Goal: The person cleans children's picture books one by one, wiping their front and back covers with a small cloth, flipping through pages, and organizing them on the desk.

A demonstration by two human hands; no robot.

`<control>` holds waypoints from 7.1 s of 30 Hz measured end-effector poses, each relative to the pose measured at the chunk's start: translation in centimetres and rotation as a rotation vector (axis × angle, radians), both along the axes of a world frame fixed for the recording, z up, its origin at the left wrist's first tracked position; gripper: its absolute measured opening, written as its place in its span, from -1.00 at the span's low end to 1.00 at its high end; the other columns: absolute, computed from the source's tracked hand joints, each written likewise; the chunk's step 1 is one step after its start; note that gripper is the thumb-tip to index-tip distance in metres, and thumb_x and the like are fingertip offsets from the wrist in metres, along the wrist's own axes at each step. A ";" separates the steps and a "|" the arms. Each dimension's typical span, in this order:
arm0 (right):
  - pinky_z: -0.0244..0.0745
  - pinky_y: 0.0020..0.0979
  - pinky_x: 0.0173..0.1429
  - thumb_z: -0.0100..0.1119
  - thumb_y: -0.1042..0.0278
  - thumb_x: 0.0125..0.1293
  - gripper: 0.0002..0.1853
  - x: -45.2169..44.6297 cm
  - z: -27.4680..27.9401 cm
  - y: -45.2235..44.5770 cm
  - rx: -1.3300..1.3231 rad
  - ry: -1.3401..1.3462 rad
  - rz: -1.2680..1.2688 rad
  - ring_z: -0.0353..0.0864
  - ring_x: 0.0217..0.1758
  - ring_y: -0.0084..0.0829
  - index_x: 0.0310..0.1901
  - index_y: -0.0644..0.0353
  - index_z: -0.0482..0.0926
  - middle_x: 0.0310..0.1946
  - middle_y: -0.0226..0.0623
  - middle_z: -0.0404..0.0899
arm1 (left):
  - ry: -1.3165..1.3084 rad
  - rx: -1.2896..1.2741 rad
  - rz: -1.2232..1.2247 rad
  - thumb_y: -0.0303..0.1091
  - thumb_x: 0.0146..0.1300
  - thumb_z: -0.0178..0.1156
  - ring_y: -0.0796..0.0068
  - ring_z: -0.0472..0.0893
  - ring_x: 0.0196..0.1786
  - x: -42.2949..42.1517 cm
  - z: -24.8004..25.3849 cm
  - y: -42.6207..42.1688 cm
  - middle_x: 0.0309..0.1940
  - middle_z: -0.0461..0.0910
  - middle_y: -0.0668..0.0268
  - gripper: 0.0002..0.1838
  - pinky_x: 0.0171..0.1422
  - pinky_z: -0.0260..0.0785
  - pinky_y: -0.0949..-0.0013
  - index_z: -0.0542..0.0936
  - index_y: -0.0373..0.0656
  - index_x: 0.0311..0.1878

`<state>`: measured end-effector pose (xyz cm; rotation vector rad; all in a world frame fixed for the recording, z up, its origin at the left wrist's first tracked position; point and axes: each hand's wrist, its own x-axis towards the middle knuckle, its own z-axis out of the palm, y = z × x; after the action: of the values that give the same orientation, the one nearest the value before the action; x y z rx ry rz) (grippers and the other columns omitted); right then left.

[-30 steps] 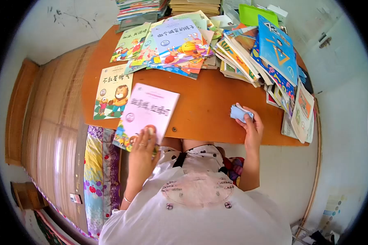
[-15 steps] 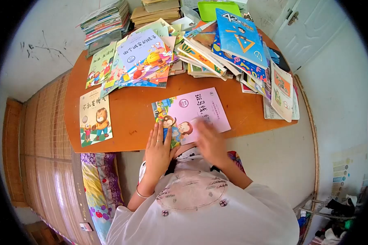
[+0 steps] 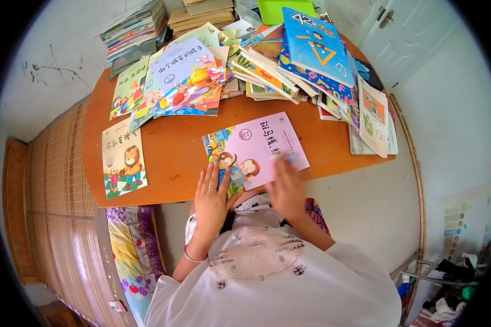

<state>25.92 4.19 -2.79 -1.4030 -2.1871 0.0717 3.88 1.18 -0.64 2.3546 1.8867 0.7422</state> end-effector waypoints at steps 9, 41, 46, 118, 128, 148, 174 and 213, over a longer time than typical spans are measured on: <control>0.18 0.04 0.48 0.20 0.30 0.30 -0.32 -0.2 0.7 2.0 -0.067 0.049 0.178 0.33 0.44 0.00 0.39 0.43 0.28 0.45 0.02 0.26 | -0.013 -0.026 -0.037 -0.07 0.18 0.35 0.04 0.28 0.51 -0.8 0.3 0.2 0.48 0.26 0.04 -0.17 0.55 0.11 -0.02 0.31 -0.25 0.46; -0.03 -0.15 0.63 -0.11 -0.06 0.52 -0.31 -9.0 2.7 7.4 -0.327 0.067 0.751 0.11 0.60 -0.17 0.47 0.31 0.21 0.52 -0.07 0.17 | -0.256 0.014 0.015 -0.16 0.07 0.45 -0.11 0.33 0.43 -1.1 -1.0 -0.3 0.39 0.31 -0.14 -0.21 0.46 0.24 0.02 0.37 -0.34 0.31; 0.08 -0.06 0.58 -0.04 -0.11 0.47 -0.31 -5.1 4.5 1.8 -0.438 0.030 0.797 0.19 0.55 -0.13 0.40 0.30 0.32 0.45 -0.08 0.29 | -0.357 0.135 0.089 -0.19 -0.06 0.49 -0.08 0.26 0.50 -1.1 -0.6 0.3 0.45 0.24 -0.12 -0.08 0.50 0.18 0.04 0.33 -0.32 0.39; 0.17 -0.08 0.53 0.02 -0.11 0.45 -0.22 2.7 2.1 9.1 -0.092 -0.169 -0.096 0.26 0.50 -0.04 0.47 0.36 0.16 0.51 -0.01 0.16 | 0.323 -0.063 0.046 0.19 0.23 0.21 -0.03 0.20 0.54 1.3 -0.2 0.2 0.48 0.18 -0.18 -0.03 0.64 -0.06 0.06 0.26 -0.56 0.37; 0.19 -0.04 0.50 0.18 -0.05 0.35 -0.25 -0.2 1.1 0.2 -0.080 0.031 0.409 0.25 0.51 -0.08 0.36 0.41 0.31 0.43 0.04 0.26 | 0.257 -0.044 0.044 0.14 0.20 0.27 -0.01 0.23 0.53 1.1 0.1 0.1 0.49 0.20 -0.11 -0.06 0.64 -0.05 0.05 0.29 -0.50 0.38; 0.22 -0.03 0.50 0.20 0.15 0.37 -0.41 4.3 -0.3 0.4 0.035 0.053 0.153 0.34 0.46 -0.07 0.33 0.32 0.41 0.42 -0.05 0.32 | 0.221 -0.056 0.082 0.07 0.27 0.23 -0.04 0.12 0.57 2.1 0.5 0.3 0.53 0.11 -0.07 -0.16 0.63 -0.24 -0.18 0.25 -0.21 0.50; 0.14 -0.06 0.54 0.08 -0.17 0.39 -0.15 3.5 2.5 4.2 -0.099 -0.160 0.070 0.19 0.54 0.02 0.42 0.44 0.20 0.50 0.13 0.12 | 0.240 -0.081 -0.058 -0.01 0.21 0.31 -0.06 0.09 0.58 1.3 0.6 1.0 0.55 0.11 0.00 -0.11 0.63 -0.05 0.00 0.23 -0.28 0.50; 0.27 -0.06 0.46 0.17 0.19 0.38 -0.37 7.9 3.0 0.8 -0.099 -0.021 0.077 0.31 0.47 -0.02 0.41 0.27 0.32 0.49 -0.09 0.23 | 0.198 -0.011 0.005 -0.04 0.21 0.33 -0.13 0.16 0.54 1.9 0.1 0.3 0.52 0.16 -0.02 -0.18 0.56 0.08 -0.03 0.31 -0.19 0.47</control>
<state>33.86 5.04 0.18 -1.3784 -2.2826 0.1960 5.80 1.53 -0.50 2.5001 1.9628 0.5140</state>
